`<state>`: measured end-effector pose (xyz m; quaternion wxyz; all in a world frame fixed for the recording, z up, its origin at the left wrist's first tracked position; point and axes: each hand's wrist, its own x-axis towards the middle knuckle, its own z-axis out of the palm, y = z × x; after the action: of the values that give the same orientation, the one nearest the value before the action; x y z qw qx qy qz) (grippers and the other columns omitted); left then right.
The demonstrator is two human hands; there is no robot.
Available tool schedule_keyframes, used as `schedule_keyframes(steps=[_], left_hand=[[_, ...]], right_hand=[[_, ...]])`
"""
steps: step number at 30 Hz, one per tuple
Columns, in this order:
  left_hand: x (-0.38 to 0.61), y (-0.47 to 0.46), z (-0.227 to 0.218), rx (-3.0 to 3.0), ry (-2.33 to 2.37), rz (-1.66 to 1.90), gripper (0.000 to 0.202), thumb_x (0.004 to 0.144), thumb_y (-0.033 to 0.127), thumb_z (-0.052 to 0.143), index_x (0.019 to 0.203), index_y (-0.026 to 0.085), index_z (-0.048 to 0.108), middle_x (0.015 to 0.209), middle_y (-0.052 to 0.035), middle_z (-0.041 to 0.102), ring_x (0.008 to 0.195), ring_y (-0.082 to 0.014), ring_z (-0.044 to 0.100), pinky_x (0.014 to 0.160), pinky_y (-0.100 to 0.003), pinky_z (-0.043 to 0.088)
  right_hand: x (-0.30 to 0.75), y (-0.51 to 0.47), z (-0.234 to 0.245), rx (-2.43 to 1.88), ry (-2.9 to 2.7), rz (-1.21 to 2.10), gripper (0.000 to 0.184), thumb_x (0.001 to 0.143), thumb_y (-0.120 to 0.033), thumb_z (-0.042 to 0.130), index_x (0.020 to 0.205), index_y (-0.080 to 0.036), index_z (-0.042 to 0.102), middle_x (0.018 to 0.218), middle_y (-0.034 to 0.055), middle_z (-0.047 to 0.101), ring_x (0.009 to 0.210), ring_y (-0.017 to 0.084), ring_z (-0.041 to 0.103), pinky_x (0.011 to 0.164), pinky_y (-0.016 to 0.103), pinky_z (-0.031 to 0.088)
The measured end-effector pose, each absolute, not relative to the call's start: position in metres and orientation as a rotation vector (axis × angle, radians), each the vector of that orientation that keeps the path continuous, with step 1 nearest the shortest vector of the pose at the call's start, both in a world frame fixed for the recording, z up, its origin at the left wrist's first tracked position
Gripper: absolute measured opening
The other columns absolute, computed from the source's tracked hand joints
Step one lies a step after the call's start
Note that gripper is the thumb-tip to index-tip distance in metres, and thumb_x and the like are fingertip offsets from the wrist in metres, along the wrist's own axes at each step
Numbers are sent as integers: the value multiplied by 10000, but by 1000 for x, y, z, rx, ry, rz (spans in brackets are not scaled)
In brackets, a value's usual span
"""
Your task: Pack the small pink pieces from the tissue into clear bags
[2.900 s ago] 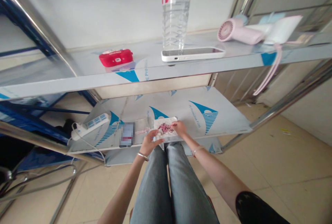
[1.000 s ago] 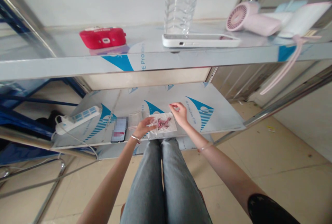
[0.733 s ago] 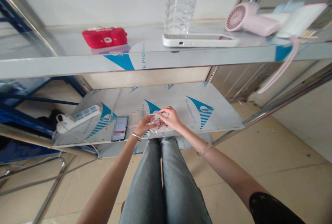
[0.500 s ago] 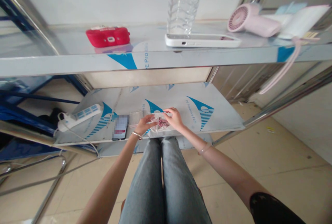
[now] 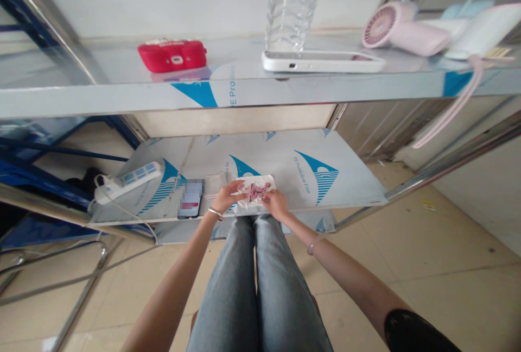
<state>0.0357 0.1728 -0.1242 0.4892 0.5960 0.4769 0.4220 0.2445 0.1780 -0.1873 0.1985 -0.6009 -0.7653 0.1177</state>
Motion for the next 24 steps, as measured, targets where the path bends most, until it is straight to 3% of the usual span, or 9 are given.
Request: schedule_keyframes(steps=[10, 15, 20, 24], left_hand=[[33, 170, -132, 1498, 1164, 993, 565, 593, 336, 780, 1101, 147, 622, 1081, -108, 670, 1040, -233, 598, 942, -382, 453], [32, 167, -138, 1525, 1142, 978, 574, 596, 368, 766, 1101, 145, 609, 1070, -100, 678, 1013, -220, 610, 924, -363, 462], [33, 166, -138, 1532, 1176, 944, 570, 575, 388, 775, 1073, 158, 622, 1063, -93, 684, 994, -221, 616, 911, -353, 459], [35, 165, -137, 1511, 1163, 939, 576, 567, 394, 781, 1069, 161, 624, 1055, -93, 685, 994, -226, 616, 900, -353, 462]], right_hand=[[238, 179, -190, -1680, -2164, 304, 138, 831, -256, 592, 890, -201, 705, 963, 87, 661, 952, 228, 576, 823, 308, 442], [239, 186, -194, -1523, -2087, 367, 97, 810, -195, 608, 821, -180, 703, 916, 84, 675, 920, 213, 594, 828, 302, 448], [233, 193, -165, -1341, -1789, 460, 98, 786, -247, 641, 750, -162, 674, 799, 63, 665, 803, 179, 605, 786, 292, 468], [222, 190, -131, -1213, -1700, 470, 117, 791, -289, 637, 742, -187, 665, 795, 40, 660, 830, 170, 602, 819, 294, 460]])
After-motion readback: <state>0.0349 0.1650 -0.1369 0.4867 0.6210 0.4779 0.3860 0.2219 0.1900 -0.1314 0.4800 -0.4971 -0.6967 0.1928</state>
